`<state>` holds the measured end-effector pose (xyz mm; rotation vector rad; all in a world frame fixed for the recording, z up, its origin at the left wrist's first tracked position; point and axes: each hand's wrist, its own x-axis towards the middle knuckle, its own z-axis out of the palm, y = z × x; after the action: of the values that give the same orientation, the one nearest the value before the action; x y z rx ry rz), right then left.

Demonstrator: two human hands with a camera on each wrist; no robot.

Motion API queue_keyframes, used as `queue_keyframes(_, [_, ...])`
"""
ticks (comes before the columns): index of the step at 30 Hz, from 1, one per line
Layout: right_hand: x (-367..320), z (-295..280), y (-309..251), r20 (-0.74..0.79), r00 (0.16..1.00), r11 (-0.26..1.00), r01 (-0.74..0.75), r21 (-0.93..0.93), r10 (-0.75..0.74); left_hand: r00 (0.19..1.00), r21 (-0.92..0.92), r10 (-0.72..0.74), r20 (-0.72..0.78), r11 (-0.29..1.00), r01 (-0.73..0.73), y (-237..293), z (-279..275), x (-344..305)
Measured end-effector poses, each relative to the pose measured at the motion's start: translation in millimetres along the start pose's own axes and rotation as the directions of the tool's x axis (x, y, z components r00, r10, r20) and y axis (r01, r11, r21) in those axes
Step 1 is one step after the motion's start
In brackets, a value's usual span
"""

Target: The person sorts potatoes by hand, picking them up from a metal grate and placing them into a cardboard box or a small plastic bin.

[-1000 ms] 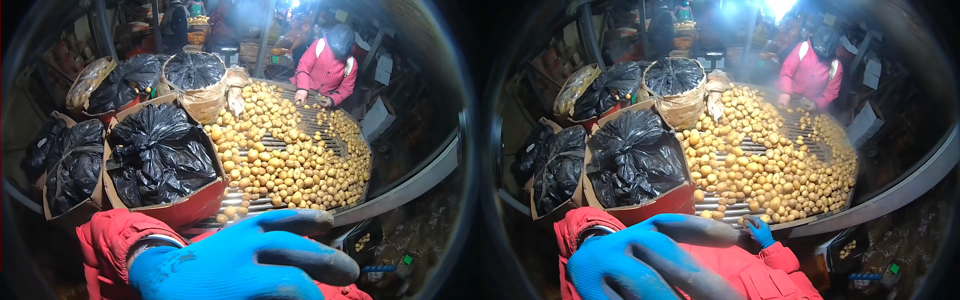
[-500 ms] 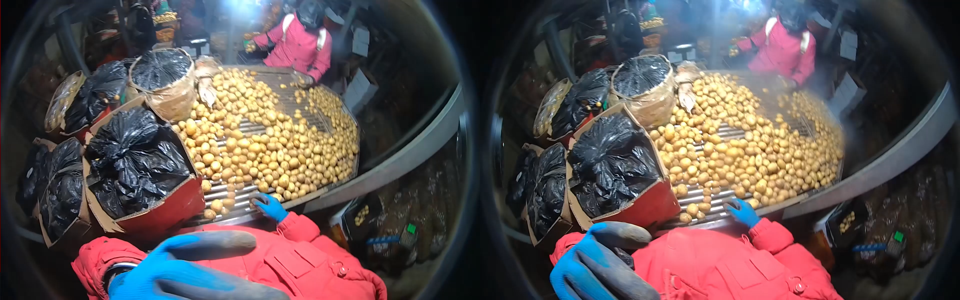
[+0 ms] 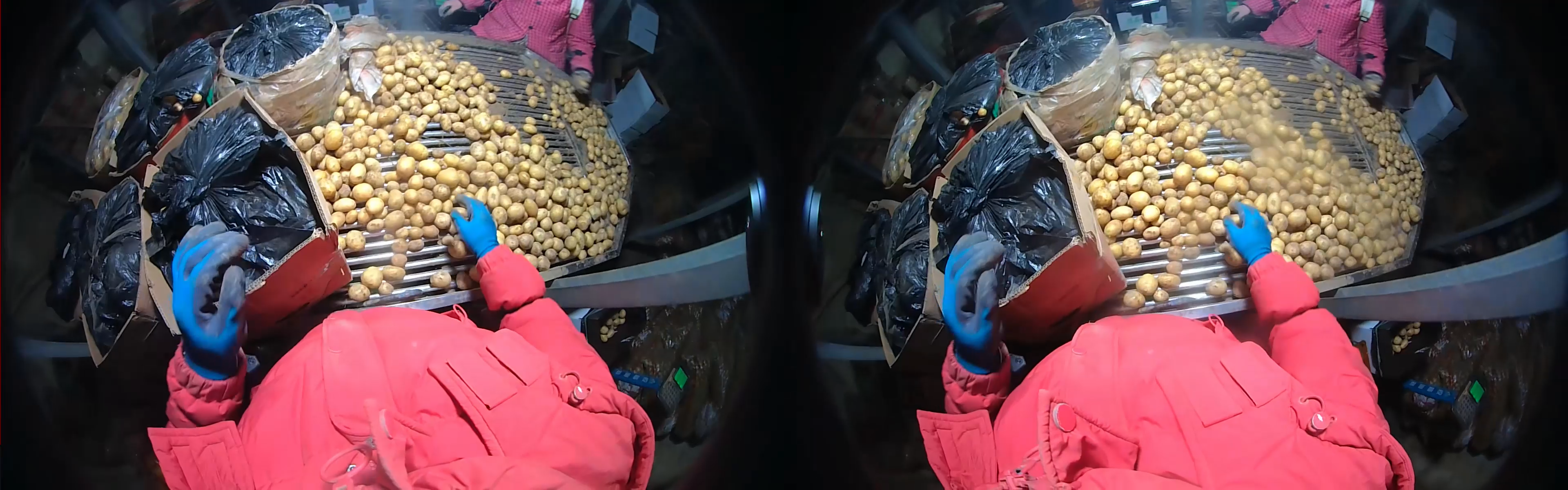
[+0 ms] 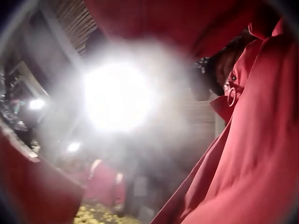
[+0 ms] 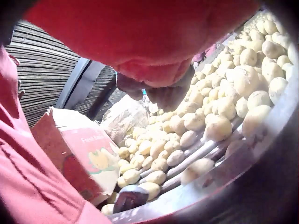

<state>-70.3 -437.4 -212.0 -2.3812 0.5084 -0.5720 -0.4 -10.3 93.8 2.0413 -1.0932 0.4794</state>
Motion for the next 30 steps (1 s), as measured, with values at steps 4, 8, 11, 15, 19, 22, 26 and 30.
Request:
queue_keyframes(4, [58,15,24,0.017,0.99,0.964,0.139,-0.228,-0.138,0.999,0.448,-0.017,0.028,0.894,0.002,-29,13,-25])
queue_keyframes(8, [104,33,22,0.201,0.979,0.984,0.0,-0.178,0.037,0.999,0.543,-0.046,0.011,0.839,0.033,-46,31,-35])
queue_keyframes(11, [128,37,22,0.383,0.916,0.979,-0.041,-0.2,0.116,0.998,0.593,-0.051,-0.033,0.803,0.061,-57,38,-34])
queue_keyframes(15, [107,41,28,0.684,0.704,0.978,-0.198,-0.067,0.19,0.996,0.561,-0.071,-0.048,0.824,0.086,-65,41,-34])
queue_keyframes(19, [71,33,14,0.74,0.67,0.954,-0.256,0.157,0.058,0.992,0.552,-0.114,-0.045,0.825,0.12,-65,43,-33])
queue_keyframes(22, [77,2,3,0.852,0.516,0.636,-0.688,0.349,0.091,0.992,0.575,-0.126,-0.022,0.81,0.116,-63,43,-32])
queue_keyframes(26, [112,4,51,0.816,0.573,0.78,-0.543,0.31,0.075,0.993,0.58,-0.115,-0.026,0.807,0.109,-63,44,-33])
queue_keyframes(30, [155,28,46,0.496,0.868,0.984,0.061,-0.168,0.031,0.994,0.578,-0.107,-0.032,0.809,0.105,-63,44,-32])
